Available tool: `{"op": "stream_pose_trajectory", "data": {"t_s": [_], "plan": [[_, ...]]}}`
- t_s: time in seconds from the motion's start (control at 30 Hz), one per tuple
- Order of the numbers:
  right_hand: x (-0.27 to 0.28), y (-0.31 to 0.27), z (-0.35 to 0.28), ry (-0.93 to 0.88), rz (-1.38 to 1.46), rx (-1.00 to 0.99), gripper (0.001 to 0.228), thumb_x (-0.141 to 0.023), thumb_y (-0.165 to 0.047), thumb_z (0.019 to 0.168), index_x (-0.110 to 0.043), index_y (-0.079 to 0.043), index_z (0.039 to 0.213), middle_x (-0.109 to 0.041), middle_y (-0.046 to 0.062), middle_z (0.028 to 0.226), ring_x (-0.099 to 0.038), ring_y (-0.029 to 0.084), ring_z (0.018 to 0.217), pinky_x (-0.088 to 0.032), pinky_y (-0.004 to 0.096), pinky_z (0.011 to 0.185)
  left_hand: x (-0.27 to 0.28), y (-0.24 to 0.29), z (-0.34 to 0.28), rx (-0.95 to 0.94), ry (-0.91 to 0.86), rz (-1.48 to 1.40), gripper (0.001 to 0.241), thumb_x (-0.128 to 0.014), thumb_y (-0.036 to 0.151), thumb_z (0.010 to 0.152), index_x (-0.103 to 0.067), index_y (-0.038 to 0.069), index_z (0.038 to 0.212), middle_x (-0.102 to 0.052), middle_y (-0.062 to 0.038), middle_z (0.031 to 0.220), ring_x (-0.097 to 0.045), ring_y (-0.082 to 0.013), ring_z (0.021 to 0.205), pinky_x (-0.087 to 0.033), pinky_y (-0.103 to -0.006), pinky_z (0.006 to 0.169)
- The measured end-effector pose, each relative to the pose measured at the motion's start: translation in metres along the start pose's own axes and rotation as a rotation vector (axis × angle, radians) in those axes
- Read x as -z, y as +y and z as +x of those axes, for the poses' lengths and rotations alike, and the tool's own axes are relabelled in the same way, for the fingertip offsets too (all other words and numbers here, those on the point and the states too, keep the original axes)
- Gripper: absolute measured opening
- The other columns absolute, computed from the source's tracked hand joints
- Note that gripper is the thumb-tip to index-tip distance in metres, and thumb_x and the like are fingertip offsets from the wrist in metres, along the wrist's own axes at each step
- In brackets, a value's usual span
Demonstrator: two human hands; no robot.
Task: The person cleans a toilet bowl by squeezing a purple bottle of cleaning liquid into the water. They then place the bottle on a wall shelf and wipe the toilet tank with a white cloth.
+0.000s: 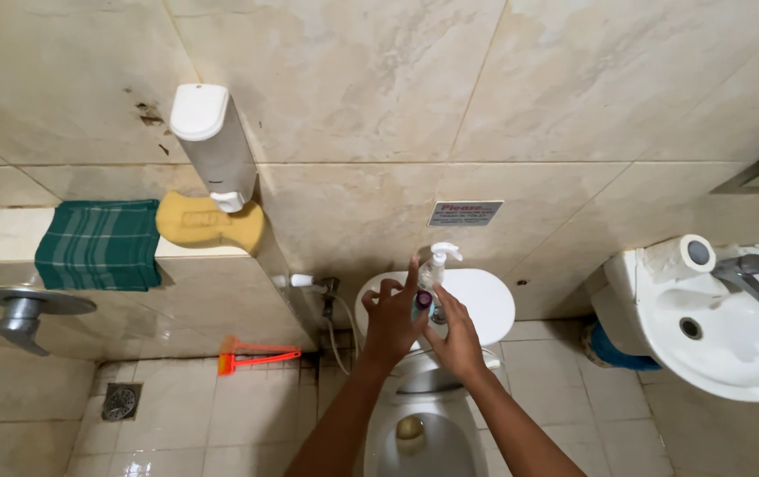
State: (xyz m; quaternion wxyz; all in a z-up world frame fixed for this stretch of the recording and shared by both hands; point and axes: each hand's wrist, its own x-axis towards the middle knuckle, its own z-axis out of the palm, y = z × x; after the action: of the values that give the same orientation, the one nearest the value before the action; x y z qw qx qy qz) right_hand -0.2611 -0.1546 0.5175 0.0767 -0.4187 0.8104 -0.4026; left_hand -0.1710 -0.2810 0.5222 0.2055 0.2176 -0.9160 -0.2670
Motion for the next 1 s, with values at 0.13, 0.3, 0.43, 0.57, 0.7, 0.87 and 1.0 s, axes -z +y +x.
{"op": "stream_pose_trajectory", "data": {"t_s": [0.13, 0.3, 0.43, 0.57, 0.7, 0.87, 1.0], "plan": [[0.024, -0.031, 0.003, -0.01, -0.041, 0.076, 0.08, -0.078, -0.008, 0.078, -0.046, -0.011, 0.151, -0.056, 0.013, 0.148, -0.054, 0.033, 0.132, -0.045, 0.041, 0.108, 0.001, 0.0, 0.002, -0.004, -0.023, -0.024, 0.107, -0.077, 0.027, 0.079, -0.014, 0.014, 0.165, -0.069, -0.006, 0.104, -0.055, -0.0283, 0.114, -0.031, -0.0541, 0.092], [0.034, -0.042, 0.001, -0.141, -0.242, 0.123, 0.078, -0.08, -0.01, 0.076, -0.051, -0.02, 0.148, -0.045, 0.007, 0.158, -0.051, 0.031, 0.132, -0.043, 0.042, 0.104, -0.004, -0.004, 0.0, 0.046, -0.052, -0.002, 0.104, -0.076, 0.026, 0.082, -0.014, 0.013, 0.165, -0.07, -0.009, 0.106, -0.056, -0.0285, 0.115, -0.032, -0.0538, 0.093], [0.034, -0.039, -0.002, -0.149, -0.285, 0.095, 0.075, -0.08, -0.011, 0.078, -0.053, -0.023, 0.147, -0.042, 0.004, 0.159, -0.051, 0.029, 0.133, -0.044, 0.042, 0.103, -0.006, -0.007, -0.005, 0.019, -0.011, -0.022, 0.106, -0.079, 0.03, 0.082, -0.014, 0.012, 0.164, -0.069, -0.013, 0.109, -0.058, -0.0302, 0.112, -0.032, -0.0532, 0.091], [0.039, -0.044, -0.004, -0.187, -0.285, 0.03, 0.083, -0.079, -0.015, 0.08, -0.042, -0.021, 0.154, -0.037, 0.004, 0.163, -0.052, 0.03, 0.131, -0.044, 0.043, 0.103, 0.007, -0.006, -0.008, 0.003, -0.018, -0.059, 0.108, -0.081, 0.028, 0.077, -0.019, 0.009, 0.162, -0.07, -0.014, 0.107, -0.06, -0.0317, 0.11, -0.037, -0.0504, 0.09], [0.047, -0.043, -0.014, -0.137, -0.282, 0.052, 0.084, -0.079, -0.019, 0.082, -0.037, -0.02, 0.156, -0.035, 0.006, 0.163, -0.049, 0.033, 0.134, -0.043, 0.044, 0.108, 0.025, -0.001, -0.02, 0.046, -0.03, -0.089, 0.091, -0.082, 0.031, 0.077, -0.038, 0.008, 0.154, -0.07, -0.015, 0.115, -0.061, -0.0327, 0.113, -0.045, -0.0501, 0.089], [0.067, -0.049, -0.036, -0.141, -0.305, -0.015, 0.085, -0.077, -0.019, 0.083, -0.034, -0.022, 0.157, -0.033, 0.004, 0.165, -0.046, 0.032, 0.138, -0.041, 0.044, 0.11, 0.028, -0.006, -0.05, -0.106, 0.09, -0.121, 0.081, -0.08, 0.028, 0.084, -0.043, 0.002, 0.151, -0.048, -0.024, 0.152, -0.053, -0.0417, 0.127, -0.046, -0.0532, 0.099], [0.077, -0.043, -0.063, -0.149, -0.358, -0.054, 0.079, -0.076, -0.024, 0.087, -0.036, -0.023, 0.155, -0.031, 0.003, 0.164, -0.039, 0.032, 0.144, -0.035, 0.046, 0.116, 0.035, -0.003, -0.083, -0.096, 0.059, -0.008, 0.077, -0.079, 0.031, 0.083, -0.046, 0.004, 0.147, -0.038, -0.021, 0.159, -0.046, -0.0415, 0.137, -0.042, -0.0553, 0.105]]}}
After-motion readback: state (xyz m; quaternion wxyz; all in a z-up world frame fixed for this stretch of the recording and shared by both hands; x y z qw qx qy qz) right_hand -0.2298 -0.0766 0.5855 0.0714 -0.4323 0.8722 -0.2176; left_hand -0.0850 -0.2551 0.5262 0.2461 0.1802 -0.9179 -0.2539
